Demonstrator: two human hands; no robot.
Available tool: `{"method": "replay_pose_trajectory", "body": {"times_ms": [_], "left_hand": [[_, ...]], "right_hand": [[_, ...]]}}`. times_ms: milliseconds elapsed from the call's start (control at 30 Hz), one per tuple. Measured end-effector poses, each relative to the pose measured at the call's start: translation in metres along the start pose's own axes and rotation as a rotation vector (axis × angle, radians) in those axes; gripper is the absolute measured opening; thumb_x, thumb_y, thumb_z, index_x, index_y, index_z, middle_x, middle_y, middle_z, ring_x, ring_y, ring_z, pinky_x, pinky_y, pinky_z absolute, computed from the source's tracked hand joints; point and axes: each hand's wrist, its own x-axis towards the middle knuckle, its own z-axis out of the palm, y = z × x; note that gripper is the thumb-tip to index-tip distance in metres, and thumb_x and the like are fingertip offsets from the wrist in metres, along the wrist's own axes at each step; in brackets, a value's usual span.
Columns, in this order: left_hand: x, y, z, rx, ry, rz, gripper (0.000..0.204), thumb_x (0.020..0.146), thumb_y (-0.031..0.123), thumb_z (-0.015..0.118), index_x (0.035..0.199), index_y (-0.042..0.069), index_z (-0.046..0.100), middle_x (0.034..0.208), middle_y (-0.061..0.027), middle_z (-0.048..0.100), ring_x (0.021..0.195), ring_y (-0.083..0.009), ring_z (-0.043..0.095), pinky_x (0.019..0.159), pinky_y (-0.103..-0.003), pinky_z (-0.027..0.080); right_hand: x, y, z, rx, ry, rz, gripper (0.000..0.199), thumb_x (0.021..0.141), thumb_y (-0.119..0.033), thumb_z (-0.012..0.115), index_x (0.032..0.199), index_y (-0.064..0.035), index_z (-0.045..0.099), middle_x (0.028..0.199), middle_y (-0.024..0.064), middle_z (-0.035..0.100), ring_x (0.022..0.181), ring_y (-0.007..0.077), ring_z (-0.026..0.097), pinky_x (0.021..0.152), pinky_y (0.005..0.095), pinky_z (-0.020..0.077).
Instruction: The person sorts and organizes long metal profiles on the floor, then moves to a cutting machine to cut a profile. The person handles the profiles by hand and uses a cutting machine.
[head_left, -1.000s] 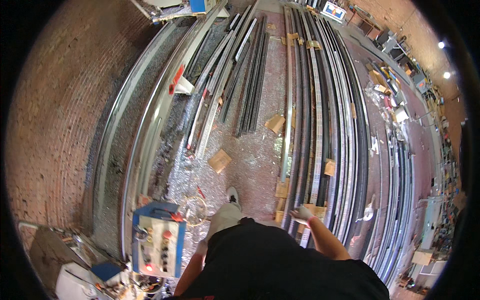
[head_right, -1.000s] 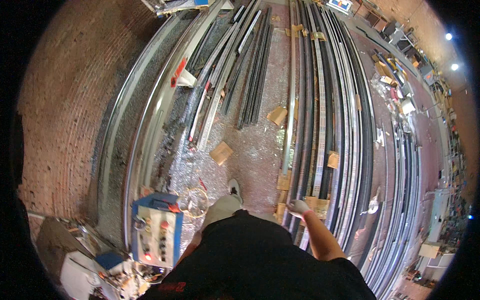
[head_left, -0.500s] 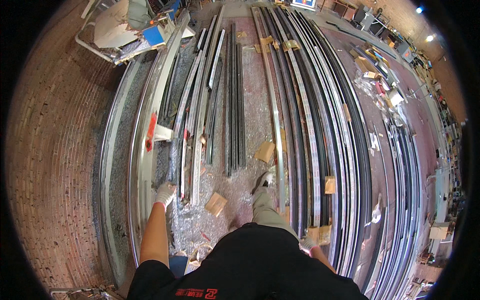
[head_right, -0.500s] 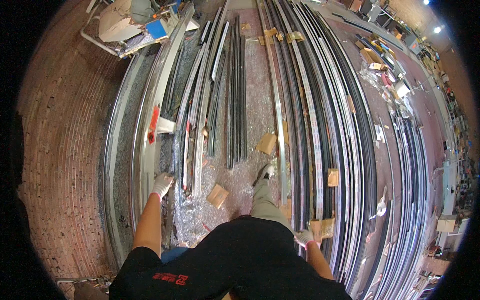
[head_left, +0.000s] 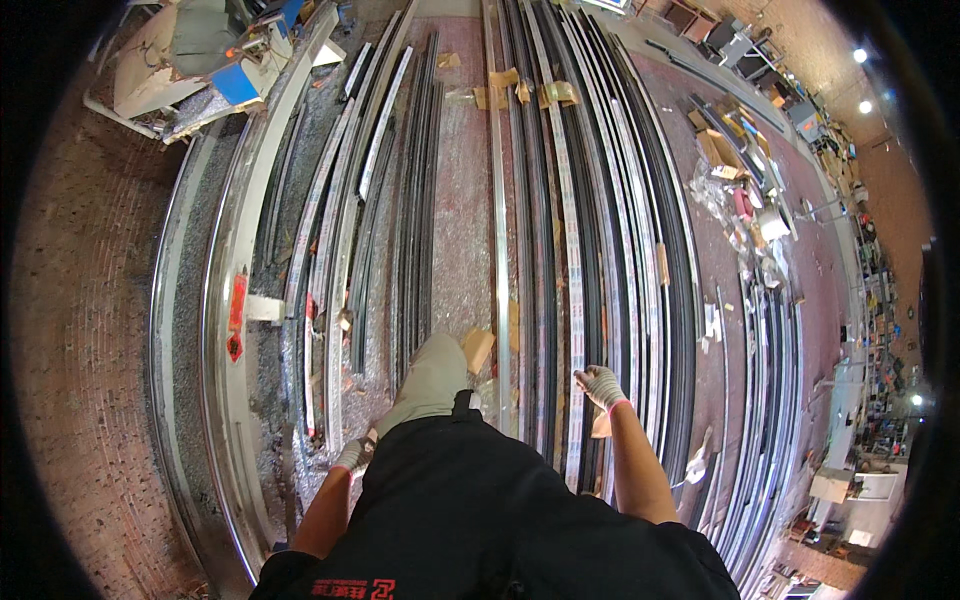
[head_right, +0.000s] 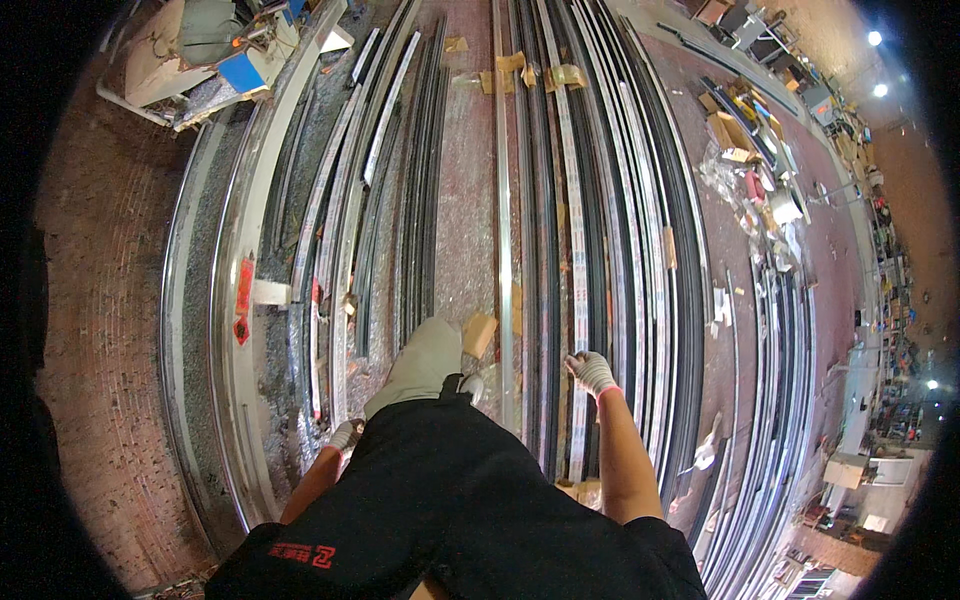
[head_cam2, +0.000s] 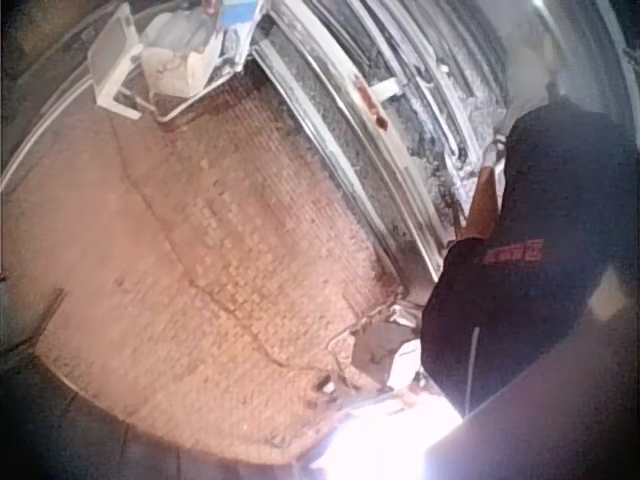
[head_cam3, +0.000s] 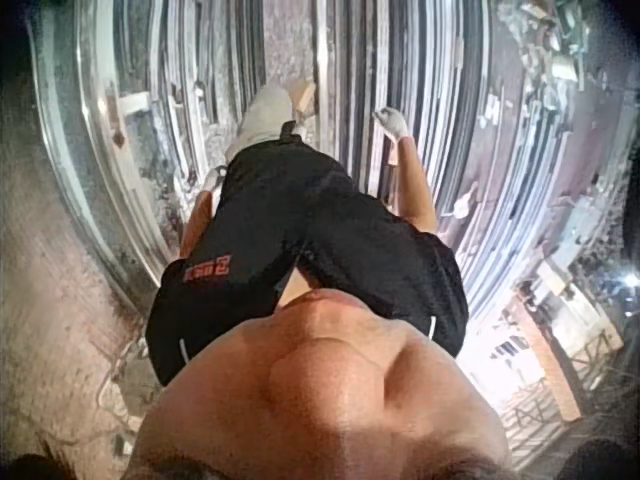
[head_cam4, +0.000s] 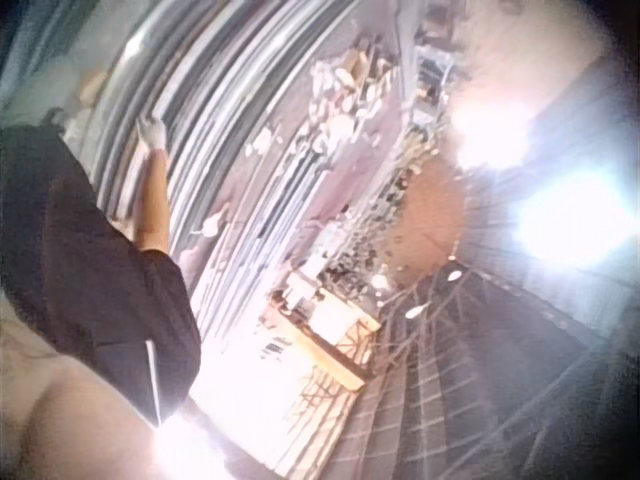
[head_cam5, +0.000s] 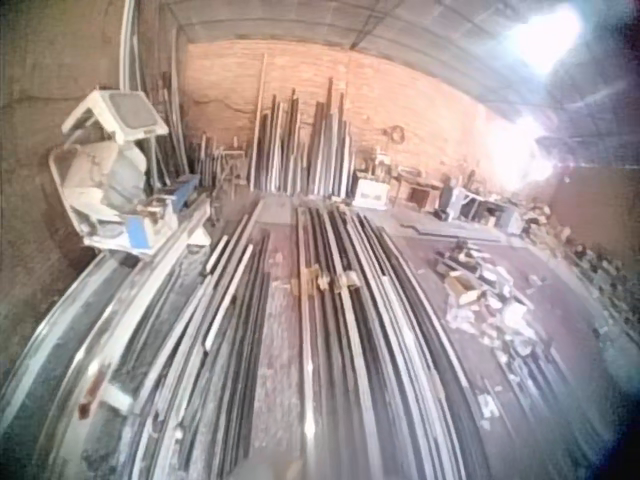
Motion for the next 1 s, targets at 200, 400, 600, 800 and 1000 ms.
{"method": "replay_pose_trajectory", "body": {"times_ms": [200,400,600,800,1000], "left_hand": [[0.151,0.073,-0.085,0.204,-0.024,0.075,0.040,0.083,0.043,0.067,0.075,0.005,0.073,0.078,-0.0232,0.069,0.074,-0.0398,0.070,0.067,-0.048,0.051],[0.322,0.183,-0.251,0.178,-0.009,-0.221,0.046,0.085,0.039,0.072,0.094,-0.006,0.071,0.091,-0.0267,0.072,0.084,-0.0379,0.069,0.079,-0.051,0.054],[0.452,0.359,-0.448,-0.246,0.297,-0.057,0.042,0.093,0.043,0.064,0.097,0.002,0.069,0.094,-0.0226,0.072,0.089,-0.0360,0.069,0.082,-0.047,0.052],[0.582,0.394,-0.532,-0.153,0.528,0.078,0.046,0.099,0.044,0.054,0.095,0.001,0.069,0.092,-0.0248,0.070,0.090,-0.0439,0.066,0.082,-0.046,0.052],[0.605,0.365,-0.511,0.083,0.528,-0.248,0.044,0.095,0.043,0.056,0.107,0.004,0.071,0.109,-0.0270,0.070,0.106,-0.0439,0.066,0.093,-0.046,0.053]], "right_hand": [[0.133,-0.031,-0.072,-0.171,0.040,-0.002,0.048,0.095,-0.045,0.064,0.108,-0.0001,0.071,0.103,0.0232,0.073,0.101,0.0390,0.070,0.089,0.0418,0.0548],[0.234,0.039,-0.087,-0.868,-0.347,-0.490,0.031,0.101,-0.031,0.058,0.115,-0.0046,0.065,0.107,0.0132,0.071,0.096,0.0242,0.070,0.081,0.0368,0.0551],[0.272,-0.139,-0.128,-0.244,-0.241,0.145,0.033,0.100,-0.035,0.063,0.112,-0.0048,0.069,0.085,0.0113,0.073,0.076,0.0219,0.069,0.072,0.0365,0.0541],[0.418,-0.250,-0.182,-0.106,-0.301,0.033,0.034,0.101,-0.032,0.062,0.098,-0.0003,0.075,0.071,0.0086,0.069,0.060,0.0182,0.062,0.061,0.0351,0.0494],[0.688,-0.281,-0.284,-0.590,-0.437,-0.020,0.044,0.102,-0.046,0.052,0.102,-0.0090,0.075,0.092,0.0148,0.075,0.085,0.0291,0.071,0.076,0.0418,0.0548]]}}
